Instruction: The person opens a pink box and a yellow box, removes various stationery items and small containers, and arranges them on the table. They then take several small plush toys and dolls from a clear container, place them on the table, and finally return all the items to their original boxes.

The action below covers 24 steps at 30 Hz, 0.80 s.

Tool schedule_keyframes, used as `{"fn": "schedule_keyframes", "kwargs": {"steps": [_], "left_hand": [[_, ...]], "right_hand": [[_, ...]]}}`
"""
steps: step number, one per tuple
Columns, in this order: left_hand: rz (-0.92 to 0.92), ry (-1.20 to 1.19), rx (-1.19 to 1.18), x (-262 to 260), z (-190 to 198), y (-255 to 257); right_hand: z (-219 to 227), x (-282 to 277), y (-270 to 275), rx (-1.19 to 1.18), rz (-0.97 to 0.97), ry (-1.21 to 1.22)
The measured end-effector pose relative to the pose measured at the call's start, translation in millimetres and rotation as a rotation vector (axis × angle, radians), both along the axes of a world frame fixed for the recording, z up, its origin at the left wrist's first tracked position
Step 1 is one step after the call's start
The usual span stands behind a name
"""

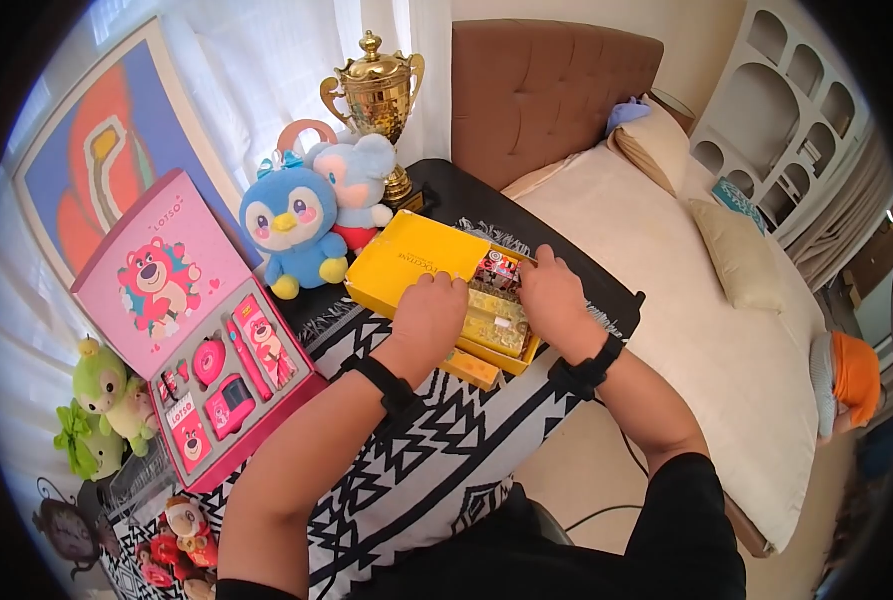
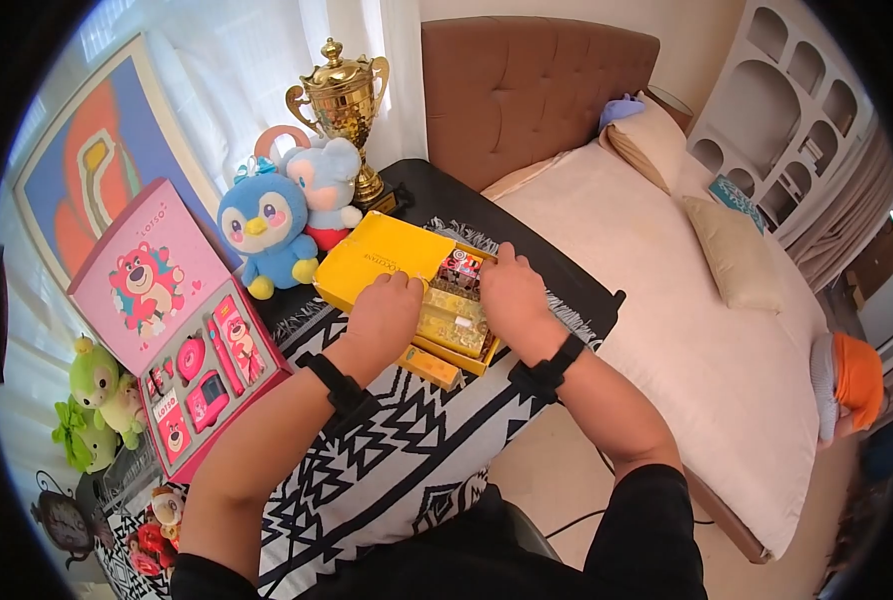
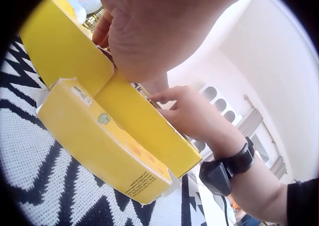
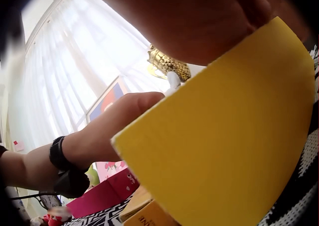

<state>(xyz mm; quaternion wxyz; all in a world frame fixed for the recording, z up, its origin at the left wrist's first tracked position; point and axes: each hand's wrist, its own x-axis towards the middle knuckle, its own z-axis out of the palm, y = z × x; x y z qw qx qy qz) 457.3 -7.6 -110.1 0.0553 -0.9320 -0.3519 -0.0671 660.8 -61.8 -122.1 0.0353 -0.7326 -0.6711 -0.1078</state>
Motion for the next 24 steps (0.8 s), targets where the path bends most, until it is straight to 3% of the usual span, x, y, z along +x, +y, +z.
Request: {"fn": "schedule_keyframes", "kwargs": {"steps": [2,3,5,7,10,17,24], "left_hand": [[-0.013,-0.013,0.014,-1.5,-3.7,3.8],[-0.03,-0.024,0.023,-2.0,-6.7,4.6],[-0.037,-0.017,0.023,-3.9,-7.1,7.0],[-0.047,-0.011,0.027,-4.1,-7.8,7.1],[-0.045,0.009,0.051,-4.0,-9.1,7.3],[-0.067,-0.101,0.041,-9.7,-12.2,4.9],[-0.08,-0.096,0.016,-15.0,-8.2,3.5]], "right_hand": [[13.3,-14.5,-12.7,0.225,0.065,0.099],[16.1,-20.4,-19.9,0.224,0.067,0.099],[16.7,-32.7,-40.0,0.229,0.377,0.155],[10.3,-58.2,-61.2,-0.009,0.51,0.165],[-13.2,-83.0,-76.9,0.123,0.549,0.19],[-21.5,-100.3,-90.1,0.011,0.365,-0.064],[21.8,-67.9,-107.4,-0.161,0.353,0.282]]}}
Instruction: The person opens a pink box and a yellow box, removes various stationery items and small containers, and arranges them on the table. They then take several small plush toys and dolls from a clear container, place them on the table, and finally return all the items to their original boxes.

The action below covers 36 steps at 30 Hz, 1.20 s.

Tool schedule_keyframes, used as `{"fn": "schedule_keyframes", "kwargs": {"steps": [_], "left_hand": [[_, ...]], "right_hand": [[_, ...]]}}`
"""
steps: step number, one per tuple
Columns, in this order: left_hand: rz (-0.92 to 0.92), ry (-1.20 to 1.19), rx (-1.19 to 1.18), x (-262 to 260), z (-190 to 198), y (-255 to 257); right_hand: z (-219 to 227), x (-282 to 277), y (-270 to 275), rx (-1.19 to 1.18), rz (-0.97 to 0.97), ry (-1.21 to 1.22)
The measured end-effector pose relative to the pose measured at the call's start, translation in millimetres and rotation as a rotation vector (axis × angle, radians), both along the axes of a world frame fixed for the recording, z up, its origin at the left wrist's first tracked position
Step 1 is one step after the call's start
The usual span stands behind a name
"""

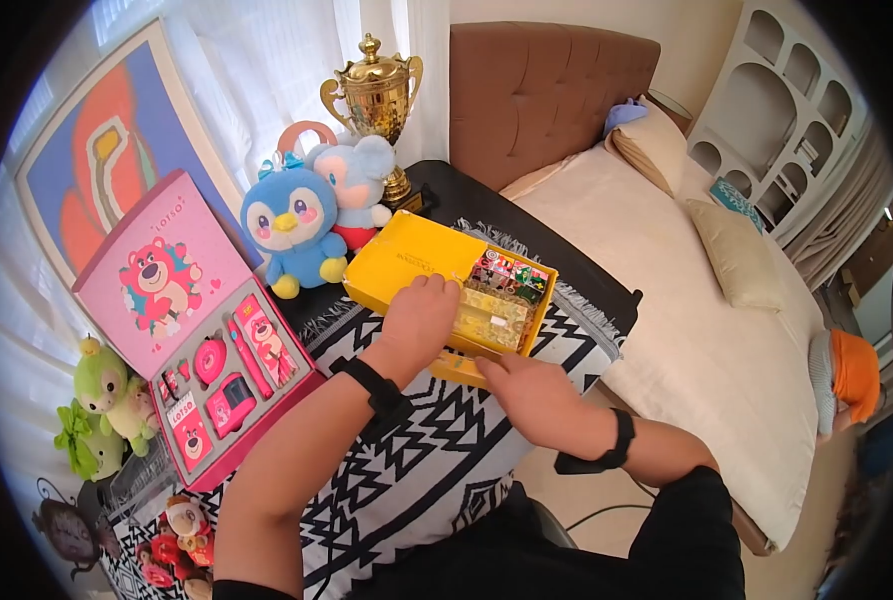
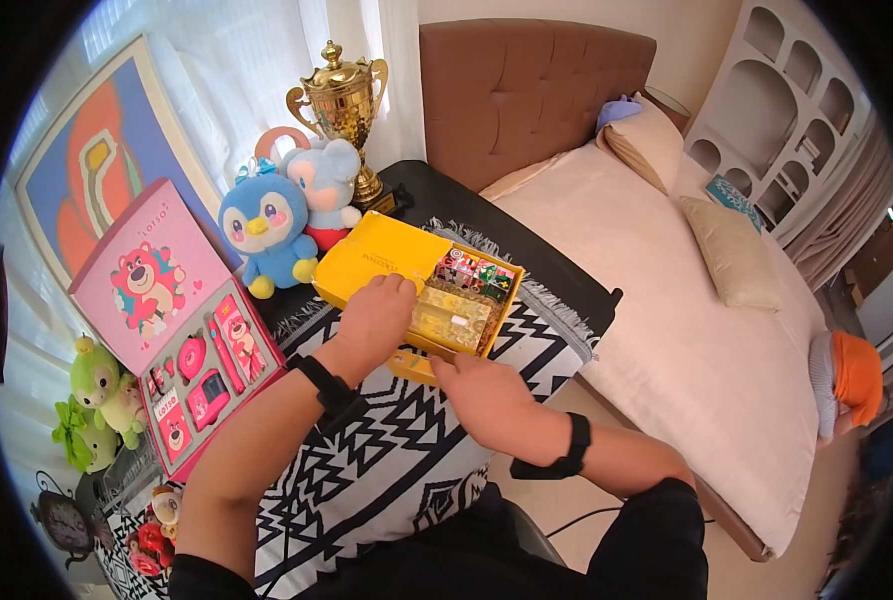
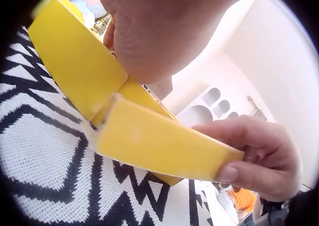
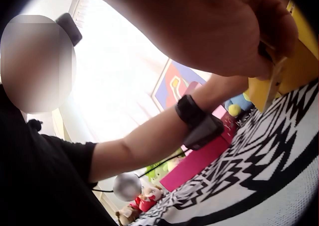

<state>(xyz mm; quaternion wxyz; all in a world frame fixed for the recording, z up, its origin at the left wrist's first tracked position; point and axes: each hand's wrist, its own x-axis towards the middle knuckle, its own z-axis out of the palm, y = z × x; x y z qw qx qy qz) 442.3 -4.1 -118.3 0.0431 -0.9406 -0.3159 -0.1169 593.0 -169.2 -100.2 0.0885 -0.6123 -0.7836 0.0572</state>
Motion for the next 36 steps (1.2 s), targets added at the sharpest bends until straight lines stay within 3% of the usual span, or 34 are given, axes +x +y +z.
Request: {"fn": "schedule_keyframes", "kwargs": {"steps": [5,7,12,15,25,27,29,30,31,33,34,36], "left_hand": [[-0.011,-0.001,0.01,-1.5,-0.8,1.9],[-0.015,0.0,0.011,0.2,-1.1,0.0],[0.005,0.034,0.007,-0.7,-0.5,1.0],[-0.001,0.049,0.016,-2.3,2.7,-1.4],[-0.01,-0.004,0.005,-2.8,-0.8,3.1],[0.013,-0.244,-0.076,-5.0,8.3,7.1],[0.137,-0.484,0.082,-19.3,4.6,33.8],[0.263,-0.518,0.033,-30.7,-1.9,50.1],[0.388,-0.549,-0.014,-41.8,-10.5,65.0],[0.439,-0.528,-0.108,-62.0,-32.1,82.5],[0.498,-0.509,-0.203,-66.4,-29.7,80.5],[0.456,-0.486,-0.23,-64.1,-32.2,70.4]], "right_hand": [[36.7,28.3,-19.7,0.041,-0.05,0.055],[47.2,39.2,-12.2,0.236,-0.171,0.012],[16.9,63.4,40.1,0.254,-0.198,-0.126],[-9.3,66.5,67.0,0.302,-0.14,-0.031],[-28.2,76.6,78.7,0.248,-0.085,0.017],[-11.6,69.9,65.6,0.478,-0.174,0.165],[-20.4,70.3,59.9,0.593,-0.272,0.206],[-26.4,71.5,56.2,0.715,-0.378,0.247],[-40.0,76.2,53.4,0.715,-0.386,0.246],[-68.4,86.4,54.0,0.424,-0.568,0.566],[-66.6,84.9,55.2,0.426,-0.568,0.571],[-58.6,82.8,54.7,0.152,-0.508,0.631]]}}
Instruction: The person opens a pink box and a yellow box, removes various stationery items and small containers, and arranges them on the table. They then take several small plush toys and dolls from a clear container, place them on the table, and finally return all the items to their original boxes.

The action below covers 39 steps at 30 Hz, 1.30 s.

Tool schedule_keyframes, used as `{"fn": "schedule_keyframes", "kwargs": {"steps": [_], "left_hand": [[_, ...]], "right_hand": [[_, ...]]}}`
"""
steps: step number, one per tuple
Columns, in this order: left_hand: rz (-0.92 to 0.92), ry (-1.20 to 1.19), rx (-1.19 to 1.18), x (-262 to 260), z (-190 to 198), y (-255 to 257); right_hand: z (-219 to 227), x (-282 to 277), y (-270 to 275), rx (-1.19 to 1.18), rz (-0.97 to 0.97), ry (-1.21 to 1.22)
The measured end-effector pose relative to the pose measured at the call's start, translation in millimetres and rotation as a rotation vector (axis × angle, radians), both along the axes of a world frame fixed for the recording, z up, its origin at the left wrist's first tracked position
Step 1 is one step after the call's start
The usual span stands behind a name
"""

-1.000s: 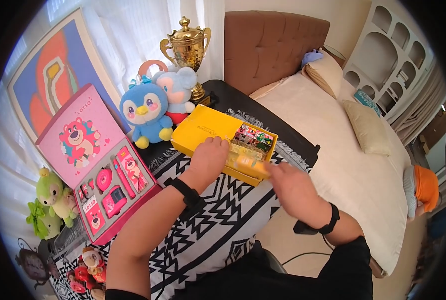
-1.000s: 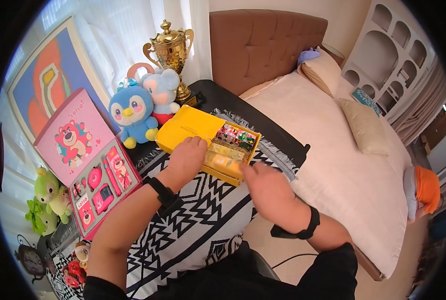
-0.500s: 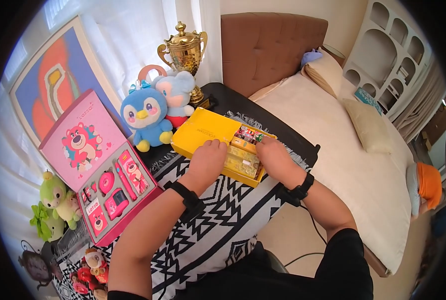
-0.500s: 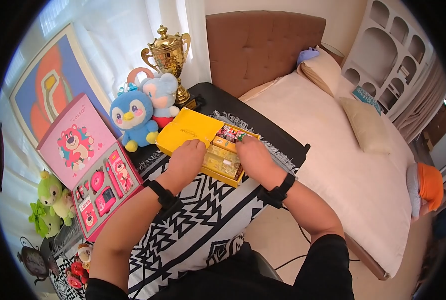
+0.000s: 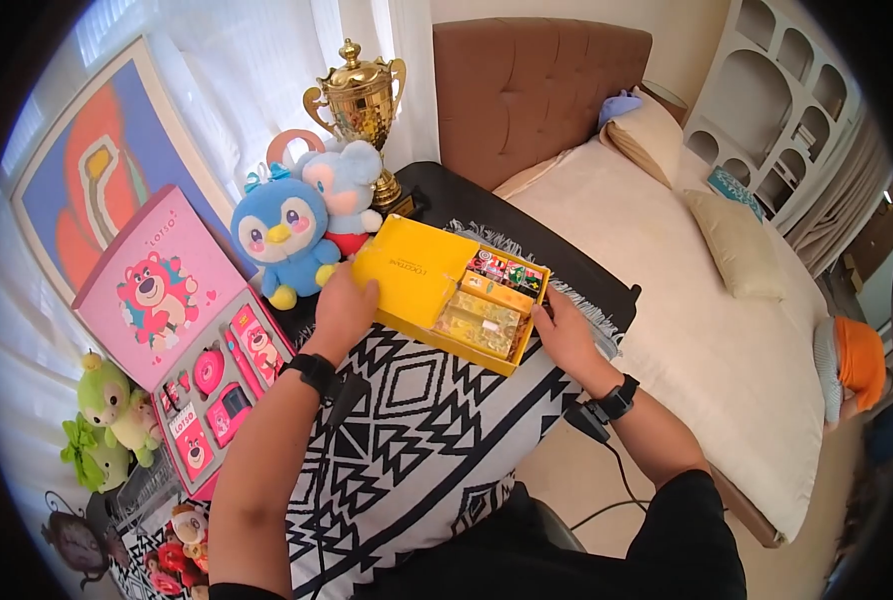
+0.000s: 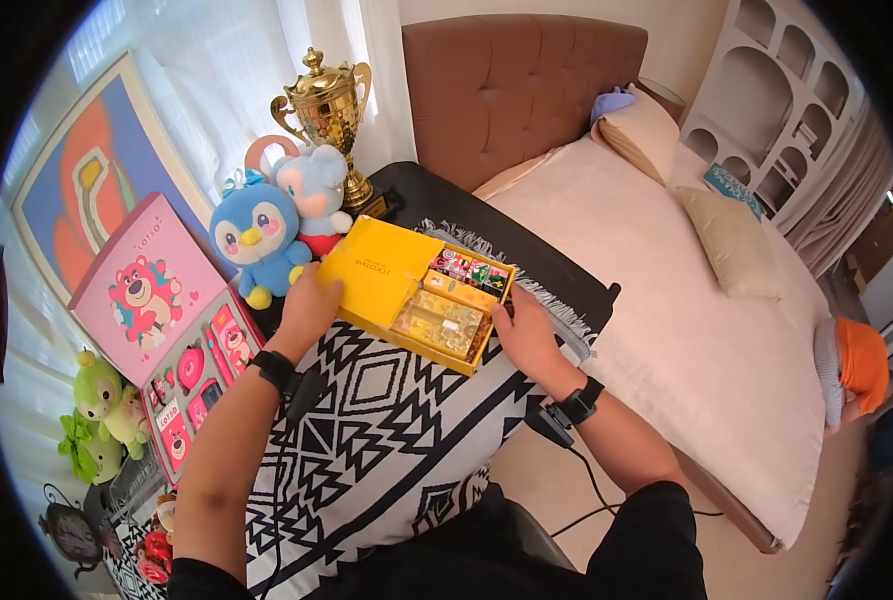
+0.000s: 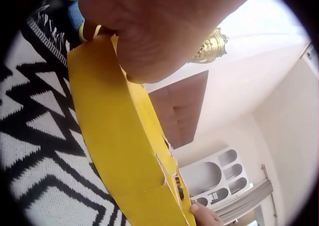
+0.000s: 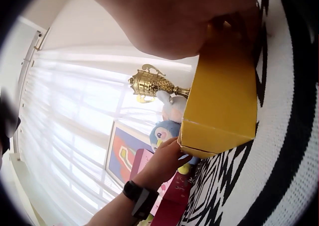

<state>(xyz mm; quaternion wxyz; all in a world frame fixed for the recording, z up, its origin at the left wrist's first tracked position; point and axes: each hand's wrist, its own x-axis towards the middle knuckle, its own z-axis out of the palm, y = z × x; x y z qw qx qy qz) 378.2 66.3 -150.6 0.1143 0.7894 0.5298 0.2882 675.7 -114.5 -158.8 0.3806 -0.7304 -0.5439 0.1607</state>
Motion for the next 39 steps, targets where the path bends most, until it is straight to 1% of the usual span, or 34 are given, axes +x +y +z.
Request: {"fn": "schedule_keyframes", "kwargs": {"steps": [1,2,3,4,5,7,8,9,11,12,13,14,15,16,17,18,19,20,21,22,23,24,25,27,28,29,30,31,33,35,37,38,39], "left_hand": [[-0.048,0.008,-0.02,3.6,5.4,-8.7],[-0.038,0.044,-0.06,4.2,13.6,-14.9],[-0.033,0.043,-0.062,1.8,13.3,-17.1],[-0.039,0.038,-0.108,-2.2,12.8,-19.7],[-0.047,0.034,-0.152,-6.1,14.2,-23.1],[-0.086,-0.023,-0.302,-12.3,15.6,-40.0],[-0.116,-0.116,-0.357,-14.1,7.9,-42.6],[-0.114,-0.118,-0.357,-12.1,4.3,-46.6],[-0.145,-0.228,-0.438,-5.9,-0.4,-54.6],[-0.178,-0.279,-0.444,-6.1,-23.5,-49.1],[-0.172,-0.279,-0.442,-6.7,-20.8,-51.6],[-0.156,-0.297,-0.488,-4.3,-15.0,-56.7],[-0.144,-0.313,-0.537,-2.9,-9.7,-61.4],[-0.148,-0.312,-0.541,-3.1,-3.3,-60.9],[-0.143,-0.39,-0.698,-3.3,4.9,-55.8],[-0.135,-0.471,-0.852,-3.9,9.6,-51.7],[-0.132,-0.477,-0.848,-2.6,6.9,-53.1],[-0.152,-0.661,-0.83,1.3,0.4,-57.1],[-0.173,-0.843,-0.807,5.0,-4.7,-58.7],[-0.172,-0.846,-0.804,6.9,-8.5,-56.7],[-0.115,-0.873,-0.807,8.3,-11.8,-55.6],[-0.056,-0.9,-0.813,8.6,-16.4,-55.7],[-0.049,-0.902,-0.819,8.4,-11.8,-59.0],[-0.024,-1.064,-0.902,7.3,5.9,-67.3],[-0.044,-1.08,-0.886,7.4,4.0,-66.2],[-0.044,-1.083,-0.883,7.0,-4.2,-63.5],[-0.087,-1.039,-0.829,5.5,-17.2,-61.1],[-0.125,-0.996,-0.774,3.5,-21.8,-62.1],[-0.113,-0.998,-0.73,2.1,-33.6,-68.5],[-0.103,-0.993,-0.697,-2.3,-36.4,-71.3],[-0.126,-0.681,-0.617,-10.8,-35.0,-66.0],[-0.11,-0.692,-0.61,-13.2,-25.7,-64.9],[-0.078,-0.45,-0.508,-16.6,-15.6,-63.1]], "right_hand": [[5.1,1.3,1.1,-0.004,0.002,-0.002],[11.1,3.4,4.5,-0.025,0.048,0.084],[15.6,5.0,9.7,-0.044,0.094,0.171],[-8.8,21.3,21.6,-0.005,0.088,0.132],[-4.1,20.6,25.4,-0.001,0.09,0.135],[8.2,15.6,33.4,0.031,0.031,-0.179],[6.4,13.9,38.7,-0.005,0.058,-0.132],[0.6,9.9,42.3,-0.005,0.06,-0.134],[-5.4,-1.4,51.6,0.081,0.047,-0.081],[-1.6,-5.4,54.5,0.084,0.056,-0.083],[7.7,-10.7,54.7,0.013,0.117,-0.127],[16.0,-15.3,54.1,-0.06,0.174,-0.17],[23.5,-20.3,54.7,-0.062,0.171,-0.168],[31.8,-24.7,56.6,-0.128,0.122,-0.107],[36.9,-26.1,59.0,-0.192,0.075,-0.049],[24.8,-20.7,67.8,-0.191,0.078,-0.053],[0.1,-12.1,82.3,-0.102,0.089,0.073],[-5.8,-12.1,89.1,-0.014,0.1,0.201],[-13.7,-13.9,90.3,-0.013,0.104,0.199],[-17.1,-24.8,87.0,-0.024,0.147,0.352],[-17.8,-35.7,83.4,-0.039,0.189,0.506],[-15.6,-42.2,79.1,-0.003,0.247,0.492],[-17.0,-42.4,79.7,-0.012,0.249,0.494],[-18.8,-41.8,80.6,-0.072,0.326,0.443],[-7.0,-45.7,77.1,-0.141,0.299,0.565],[-7.9,-45.1,77.3,-0.14,0.302,0.562],[-10.0,-44.1,76.6,-0.127,0.33,0.586],[-10.7,-44.2,75.6,-0.116,0.36,0.61],[-10.4,-45.3,71.7,-0.111,0.389,0.574],[-10.8,-51.3,60.1,-0.108,0.409,0.544],[-11.4,-60.6,44.7,-0.005,0.426,0.485],[-13.6,-67.4,37.5,0.063,0.422,0.319],[-10.3,-71.6,24.0,0.0,0.41,0.276]]}}
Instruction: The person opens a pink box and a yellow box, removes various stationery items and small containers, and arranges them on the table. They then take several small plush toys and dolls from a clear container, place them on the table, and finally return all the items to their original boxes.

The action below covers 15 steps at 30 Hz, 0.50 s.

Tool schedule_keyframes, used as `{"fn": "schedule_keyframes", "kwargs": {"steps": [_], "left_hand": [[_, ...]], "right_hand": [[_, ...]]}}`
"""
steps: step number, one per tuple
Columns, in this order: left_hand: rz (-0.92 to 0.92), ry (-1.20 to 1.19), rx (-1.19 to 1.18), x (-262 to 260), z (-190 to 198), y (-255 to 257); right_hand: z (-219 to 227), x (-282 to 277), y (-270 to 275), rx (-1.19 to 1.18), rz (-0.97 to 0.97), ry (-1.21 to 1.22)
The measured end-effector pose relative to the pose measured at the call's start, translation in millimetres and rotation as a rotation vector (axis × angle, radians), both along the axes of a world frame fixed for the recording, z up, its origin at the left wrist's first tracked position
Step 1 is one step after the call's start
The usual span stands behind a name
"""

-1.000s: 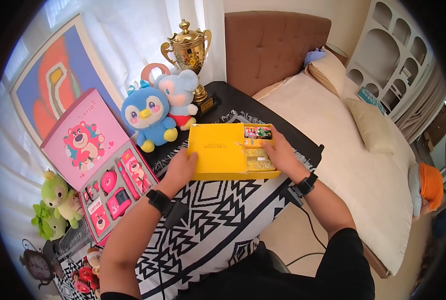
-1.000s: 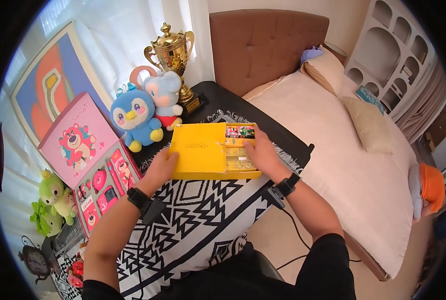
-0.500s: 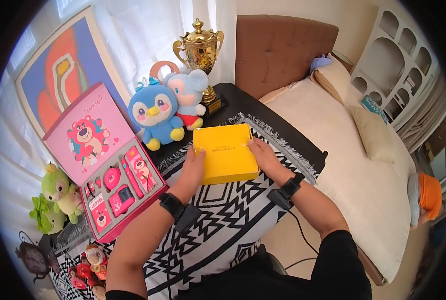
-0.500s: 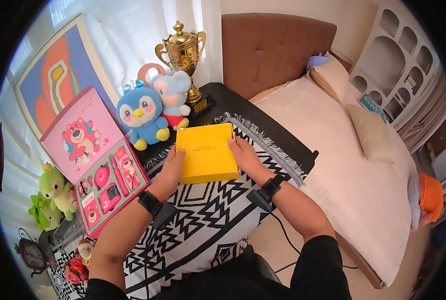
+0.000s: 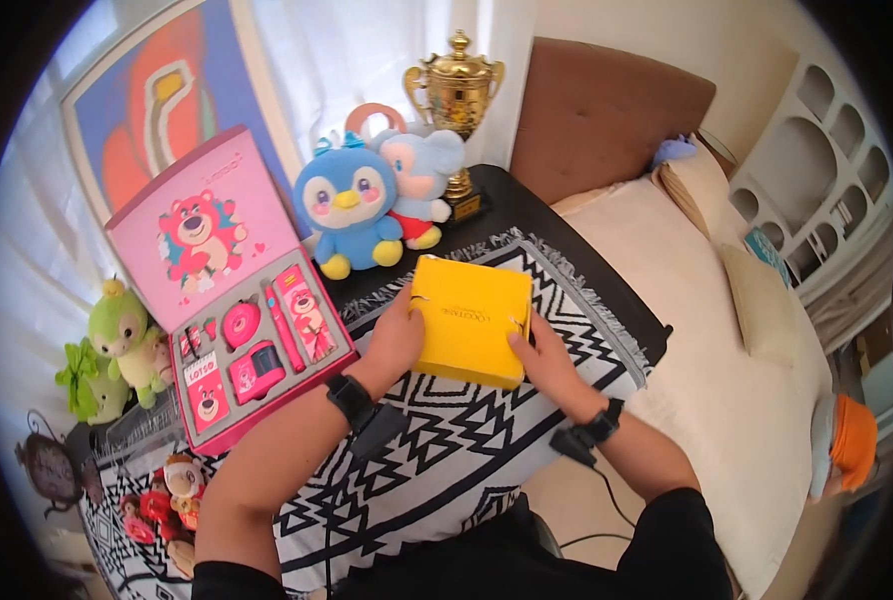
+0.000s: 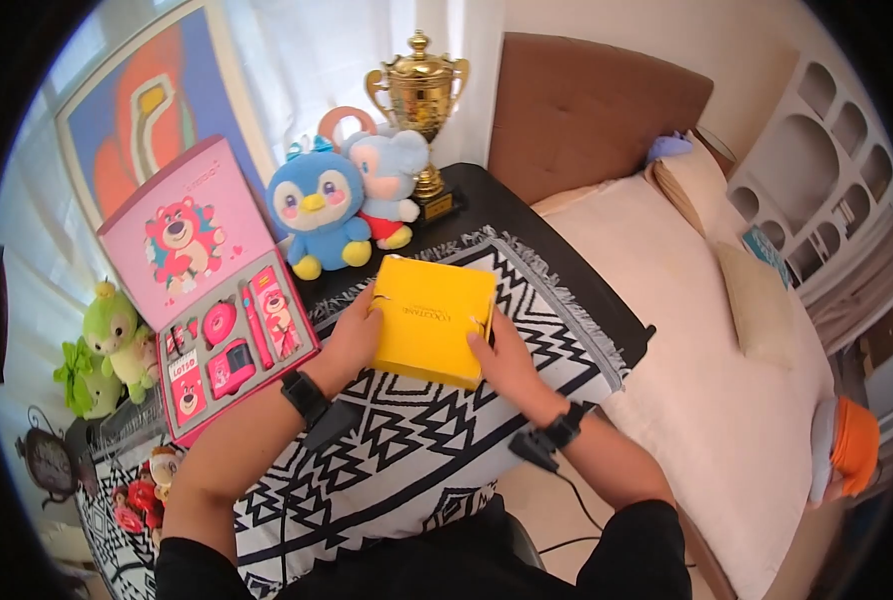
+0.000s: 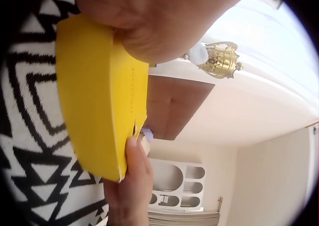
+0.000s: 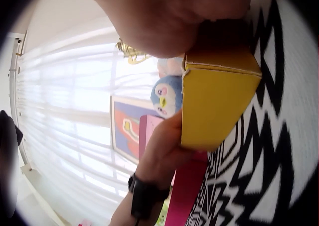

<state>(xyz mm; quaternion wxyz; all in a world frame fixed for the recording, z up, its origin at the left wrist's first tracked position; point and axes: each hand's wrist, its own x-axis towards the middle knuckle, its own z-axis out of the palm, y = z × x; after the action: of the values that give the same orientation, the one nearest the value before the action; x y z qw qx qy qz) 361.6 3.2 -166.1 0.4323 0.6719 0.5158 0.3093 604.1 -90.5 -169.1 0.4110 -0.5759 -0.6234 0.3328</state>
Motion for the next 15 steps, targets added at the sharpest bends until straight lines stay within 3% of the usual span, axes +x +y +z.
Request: {"fn": "schedule_keyframes", "kwargs": {"steps": [1,2,4,5,6,8,9,11,14,15], "left_hand": [[0.001,0.242,0.105,-3.9,12.3,2.2],[0.032,0.237,0.103,-7.7,23.5,7.9],[-0.182,0.642,0.206,-14.9,40.4,16.5],[-0.154,0.636,0.201,-17.0,37.3,17.2],[-0.147,0.687,0.31,-16.3,29.5,19.2],[-0.135,0.731,0.426,-11.5,27.2,19.0],[-0.128,0.78,0.455,-8.2,26.6,19.0],[-0.106,0.824,0.484,-3.9,38.4,14.8],[-0.121,0.901,0.443,-9.7,50.2,6.3],[-0.086,0.835,0.557,-13.5,46.7,-2.7]], "right_hand": [[-1.8,-9.3,-11.8,0.003,-0.003,0.106],[-4.3,-18.3,-22.4,0.002,-0.003,0.212],[4.3,-23.3,-37.7,-0.084,-0.106,0.102],[3.7,-19.9,-34.5,-0.008,-0.177,0.066],[10.7,-12.8,-35.9,0.116,-0.264,-0.202],[32.4,-6.7,-30.4,0.403,-0.132,-0.636],[36.1,1.8,-26.0,0.411,-0.131,-0.643],[42.9,14.1,-16.8,0.324,0.278,-0.761],[55.2,5.3,-16.2,0.236,0.394,-0.71],[52.4,3.6,-16.5,0.271,0.377,-0.787]]}}
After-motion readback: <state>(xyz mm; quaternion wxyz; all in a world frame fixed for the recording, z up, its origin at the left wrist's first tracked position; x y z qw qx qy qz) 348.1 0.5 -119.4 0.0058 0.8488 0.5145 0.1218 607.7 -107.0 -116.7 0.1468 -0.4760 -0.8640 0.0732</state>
